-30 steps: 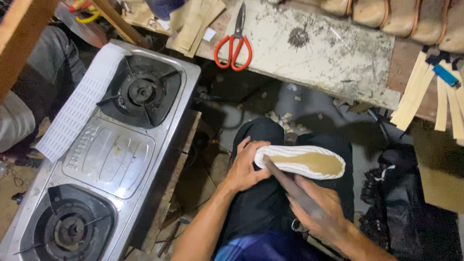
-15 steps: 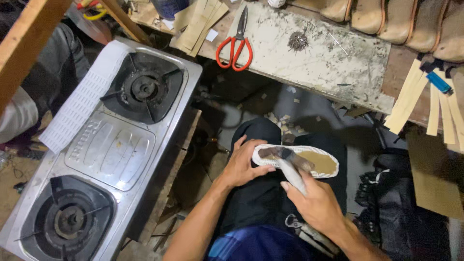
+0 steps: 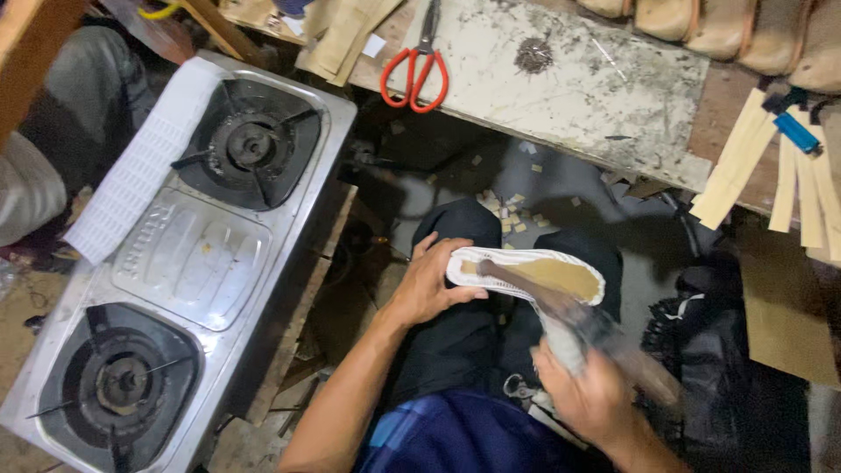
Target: The person sits at a workbench and works on a white woven shoe upper over a sole, hammering the edges with a small hammer and trimming excess material with scissors. They use pliers to grip and pull the upper, press the sole flat, then place the finished shoe on a shelf with other completed shoes.
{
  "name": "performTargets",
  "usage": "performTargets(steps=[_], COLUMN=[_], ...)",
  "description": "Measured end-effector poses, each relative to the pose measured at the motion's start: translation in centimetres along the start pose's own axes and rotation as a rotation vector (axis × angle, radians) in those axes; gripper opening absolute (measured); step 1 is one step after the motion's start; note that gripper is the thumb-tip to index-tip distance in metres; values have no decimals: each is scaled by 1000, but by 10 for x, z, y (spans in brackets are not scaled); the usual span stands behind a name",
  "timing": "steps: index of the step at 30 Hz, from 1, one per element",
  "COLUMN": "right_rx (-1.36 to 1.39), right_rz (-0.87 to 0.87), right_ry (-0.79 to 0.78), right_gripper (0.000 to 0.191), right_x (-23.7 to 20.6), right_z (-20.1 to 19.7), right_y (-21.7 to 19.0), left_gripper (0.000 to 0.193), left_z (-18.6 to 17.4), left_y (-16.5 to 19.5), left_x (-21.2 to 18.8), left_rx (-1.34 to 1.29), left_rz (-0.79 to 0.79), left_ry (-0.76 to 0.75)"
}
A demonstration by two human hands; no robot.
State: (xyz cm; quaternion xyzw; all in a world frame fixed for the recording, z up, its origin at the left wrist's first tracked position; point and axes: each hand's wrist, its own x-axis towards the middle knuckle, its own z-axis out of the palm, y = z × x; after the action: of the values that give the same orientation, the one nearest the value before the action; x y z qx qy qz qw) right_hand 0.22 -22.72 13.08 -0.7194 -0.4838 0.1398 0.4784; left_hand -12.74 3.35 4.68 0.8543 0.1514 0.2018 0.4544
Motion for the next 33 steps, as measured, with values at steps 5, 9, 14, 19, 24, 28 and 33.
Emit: performTargets(steps=[5,9,14,19,24,28,33], right_rx=[-169,-518,271,-427,-156,275,-210], right_rz=[-182,391,110,463,280,100,110], right_ry=[23,-342,181,-236,18,239,128], right_gripper=[45,38,31,31,45,47,20], right_x=[12,21,-18,16,15,-8,5], right_z=[17,14,-20,-6,-25,-36,-21], right_y=[0,11,4,22,5,-11,14], left_gripper=[81,79,77,74,72,70,47], left_z=[-1,-1,1,-14,-31,4,32], left_y=[6,9,14,30,59,79,81], left_x=[1,0,-2,9,24,44,44], left_rx=[-10,34,46,68,616,665,845], left_rz=[-5,2,-44,-59,80,236,289], left_ry=[-30,-46,-55,-91,-278,-205,-50])
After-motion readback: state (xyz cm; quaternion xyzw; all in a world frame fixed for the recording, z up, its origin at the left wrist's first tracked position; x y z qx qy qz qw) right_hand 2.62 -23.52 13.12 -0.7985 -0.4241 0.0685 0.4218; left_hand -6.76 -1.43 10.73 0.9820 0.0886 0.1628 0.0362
